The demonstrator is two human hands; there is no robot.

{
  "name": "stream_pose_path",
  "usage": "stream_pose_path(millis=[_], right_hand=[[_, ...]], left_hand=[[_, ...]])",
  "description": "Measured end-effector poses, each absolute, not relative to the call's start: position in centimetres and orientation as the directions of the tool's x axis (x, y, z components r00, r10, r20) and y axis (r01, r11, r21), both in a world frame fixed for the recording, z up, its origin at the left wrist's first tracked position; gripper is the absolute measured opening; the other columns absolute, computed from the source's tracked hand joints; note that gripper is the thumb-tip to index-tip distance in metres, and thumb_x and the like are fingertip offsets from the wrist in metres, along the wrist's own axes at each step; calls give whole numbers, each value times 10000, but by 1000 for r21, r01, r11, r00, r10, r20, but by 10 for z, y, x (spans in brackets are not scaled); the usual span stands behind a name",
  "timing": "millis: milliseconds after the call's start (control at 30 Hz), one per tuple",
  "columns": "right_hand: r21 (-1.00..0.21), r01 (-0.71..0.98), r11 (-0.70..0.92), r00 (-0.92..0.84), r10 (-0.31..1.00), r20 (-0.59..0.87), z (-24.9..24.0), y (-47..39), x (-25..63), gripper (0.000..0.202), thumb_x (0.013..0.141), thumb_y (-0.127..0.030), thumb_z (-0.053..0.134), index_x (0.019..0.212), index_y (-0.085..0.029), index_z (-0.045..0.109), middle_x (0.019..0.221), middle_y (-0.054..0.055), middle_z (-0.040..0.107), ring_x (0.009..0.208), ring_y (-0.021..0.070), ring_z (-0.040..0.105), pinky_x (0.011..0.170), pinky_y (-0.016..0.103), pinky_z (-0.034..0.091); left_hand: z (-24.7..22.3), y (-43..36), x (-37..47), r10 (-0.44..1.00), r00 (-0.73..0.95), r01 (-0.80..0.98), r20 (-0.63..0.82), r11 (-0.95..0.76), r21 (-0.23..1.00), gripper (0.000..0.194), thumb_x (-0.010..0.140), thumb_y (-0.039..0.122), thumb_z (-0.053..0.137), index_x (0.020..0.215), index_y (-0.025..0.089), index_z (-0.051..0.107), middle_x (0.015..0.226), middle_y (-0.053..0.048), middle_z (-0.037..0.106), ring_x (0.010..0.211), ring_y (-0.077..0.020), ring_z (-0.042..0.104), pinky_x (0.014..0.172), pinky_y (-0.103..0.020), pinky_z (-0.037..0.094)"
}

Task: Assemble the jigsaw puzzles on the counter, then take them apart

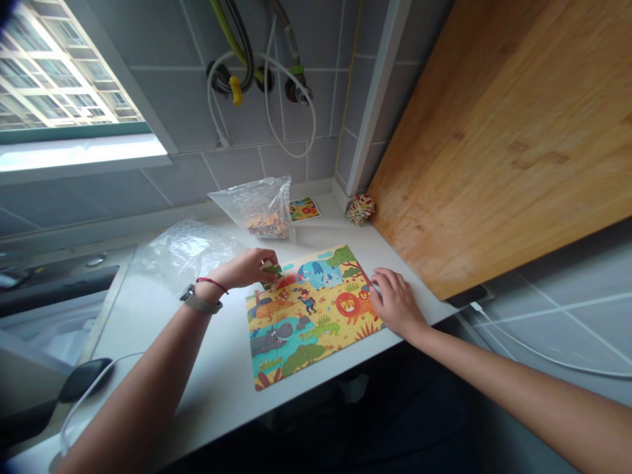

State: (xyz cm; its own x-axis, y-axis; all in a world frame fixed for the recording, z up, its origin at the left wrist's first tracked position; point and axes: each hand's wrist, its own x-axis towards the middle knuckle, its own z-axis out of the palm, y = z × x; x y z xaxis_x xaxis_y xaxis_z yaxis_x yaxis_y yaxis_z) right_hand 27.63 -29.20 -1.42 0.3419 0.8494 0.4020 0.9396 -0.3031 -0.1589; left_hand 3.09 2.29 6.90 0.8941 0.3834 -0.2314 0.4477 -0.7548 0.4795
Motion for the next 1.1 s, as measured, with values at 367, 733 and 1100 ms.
stream_pose_path(millis=[367, 733, 1100], right_hand=[[-192, 929, -316, 367, 858, 359, -10, -292, 274, 146, 992, -273, 497, 1092, -221, 591, 1255, 134, 657, 1147, 322, 622, 915, 458, 500], [-182, 935, -305, 353, 857, 376, -13, -293, 276, 121, 995, -274, 499, 1089, -233, 562, 1255, 133, 650, 1146, 331, 623, 900, 462, 502], [-197, 931, -306, 360, 855, 373, -12, -292, 275, 119, 990, -259, 503, 1077, -226, 578, 1241, 131, 662, 1141, 324, 623, 919, 462, 503]], left_hand=[[91, 20, 24, 409, 893, 436, -188, -682, 588, 272, 826, 445, 731, 856, 176, 708, 791, -50, 756, 703, -173, 660, 634, -265, 432], [77, -22, 37, 261, 858, 427, -443, -842, 331, 361, 682, 453, 876, 871, 199, 703, 920, -51, 713, 822, -225, 652, 635, -277, 407], [75, -35, 35, 423, 806, 523, -414, -836, 164, 656, 630, 435, 955, 1145, 166, 650, 1204, -150, 684, 1071, -325, 694, 826, -351, 532]])
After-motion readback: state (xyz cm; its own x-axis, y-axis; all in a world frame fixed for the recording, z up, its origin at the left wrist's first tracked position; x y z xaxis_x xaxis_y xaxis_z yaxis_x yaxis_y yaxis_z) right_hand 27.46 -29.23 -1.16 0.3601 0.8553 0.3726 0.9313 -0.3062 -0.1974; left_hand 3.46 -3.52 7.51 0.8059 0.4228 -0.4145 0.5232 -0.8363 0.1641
